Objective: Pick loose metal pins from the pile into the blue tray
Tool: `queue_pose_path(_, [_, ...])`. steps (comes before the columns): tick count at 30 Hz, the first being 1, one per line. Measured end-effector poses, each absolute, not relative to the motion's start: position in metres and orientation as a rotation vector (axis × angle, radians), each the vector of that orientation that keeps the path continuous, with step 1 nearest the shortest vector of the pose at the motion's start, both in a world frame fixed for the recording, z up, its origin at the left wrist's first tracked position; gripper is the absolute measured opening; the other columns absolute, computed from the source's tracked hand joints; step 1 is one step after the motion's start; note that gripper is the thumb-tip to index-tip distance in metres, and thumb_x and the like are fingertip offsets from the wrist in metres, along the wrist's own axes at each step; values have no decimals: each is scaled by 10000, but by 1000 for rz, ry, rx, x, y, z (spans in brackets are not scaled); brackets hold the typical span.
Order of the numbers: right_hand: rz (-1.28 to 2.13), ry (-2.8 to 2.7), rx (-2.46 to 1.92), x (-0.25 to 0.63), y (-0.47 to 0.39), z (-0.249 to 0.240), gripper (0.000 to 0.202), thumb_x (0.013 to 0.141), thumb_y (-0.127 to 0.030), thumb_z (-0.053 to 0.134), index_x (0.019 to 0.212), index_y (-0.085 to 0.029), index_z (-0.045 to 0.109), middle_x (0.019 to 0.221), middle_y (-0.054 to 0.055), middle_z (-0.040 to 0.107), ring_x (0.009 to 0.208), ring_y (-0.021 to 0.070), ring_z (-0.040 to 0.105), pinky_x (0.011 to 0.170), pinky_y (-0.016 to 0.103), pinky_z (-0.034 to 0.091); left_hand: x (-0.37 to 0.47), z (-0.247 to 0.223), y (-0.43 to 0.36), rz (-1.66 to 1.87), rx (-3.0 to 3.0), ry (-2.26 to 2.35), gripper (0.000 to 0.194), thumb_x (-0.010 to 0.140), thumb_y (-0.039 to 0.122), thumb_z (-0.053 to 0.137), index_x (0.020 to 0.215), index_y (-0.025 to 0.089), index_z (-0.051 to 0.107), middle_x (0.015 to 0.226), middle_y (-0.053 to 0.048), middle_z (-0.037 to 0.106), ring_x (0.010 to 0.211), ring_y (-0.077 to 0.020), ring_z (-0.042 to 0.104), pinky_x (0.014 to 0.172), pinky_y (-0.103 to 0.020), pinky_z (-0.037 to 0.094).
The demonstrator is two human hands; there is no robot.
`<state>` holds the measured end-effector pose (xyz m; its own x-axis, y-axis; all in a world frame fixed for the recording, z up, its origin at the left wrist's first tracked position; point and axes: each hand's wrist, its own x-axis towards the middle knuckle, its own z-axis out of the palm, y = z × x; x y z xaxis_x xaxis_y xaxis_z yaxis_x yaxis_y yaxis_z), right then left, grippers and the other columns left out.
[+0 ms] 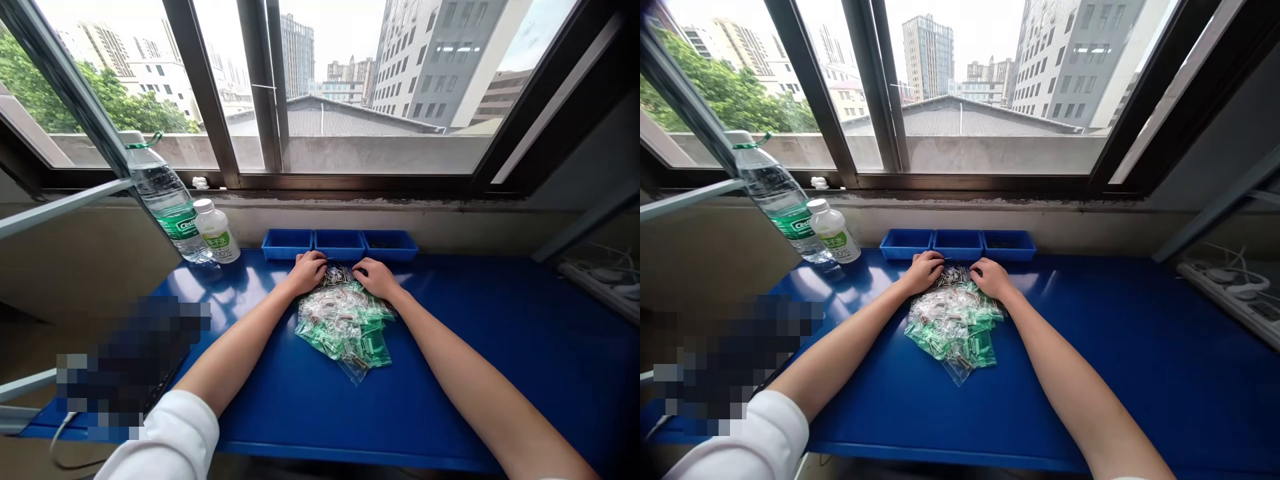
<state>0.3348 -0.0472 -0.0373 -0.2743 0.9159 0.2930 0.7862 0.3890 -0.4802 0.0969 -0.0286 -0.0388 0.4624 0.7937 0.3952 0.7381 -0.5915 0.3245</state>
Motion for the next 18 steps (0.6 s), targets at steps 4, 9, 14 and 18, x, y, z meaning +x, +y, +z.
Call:
queue_pose_path(4, [328,-2072,-1353,335,-46,-38,240,876,-324,497,929,-190,689,926,63,682,788,196,627,663,301,475,95,-31,-30,903,2587,1280,299,919,340,464,1113,202,646,1219,-77,597,1153,-237,528,968,-427,345])
queue_pose_path(9, [295,-2010,-1145,326,-51,-31,289,889,-388,515,1026,-176,656,864,62,675,722,180,606,655,305,482,100,-19,-40,841,2710,1094,313,923,335,457,1152,199,621,1261,-92,576,1172,-242,519,962,-418,334])
queue_pose_path(14, [268,-2068,-1057,320,-53,-32,261,892,-352,519,1039,-180,650,898,70,684,763,189,635,688,314,507,105,-15,-48,732,2799,963,334,913,355,474,1173,191,604,1293,-107,557,1151,-248,532,952,-417,341])
queue_pose_path(18, [208,-1973,-1116,323,-51,-36,217,879,-326,527,980,-191,665,875,64,701,760,202,650,675,318,514,105,-14,-49,709,2802,933,350,913,352,465,1191,184,595,1317,-117,548,1182,-254,519,964,-417,336])
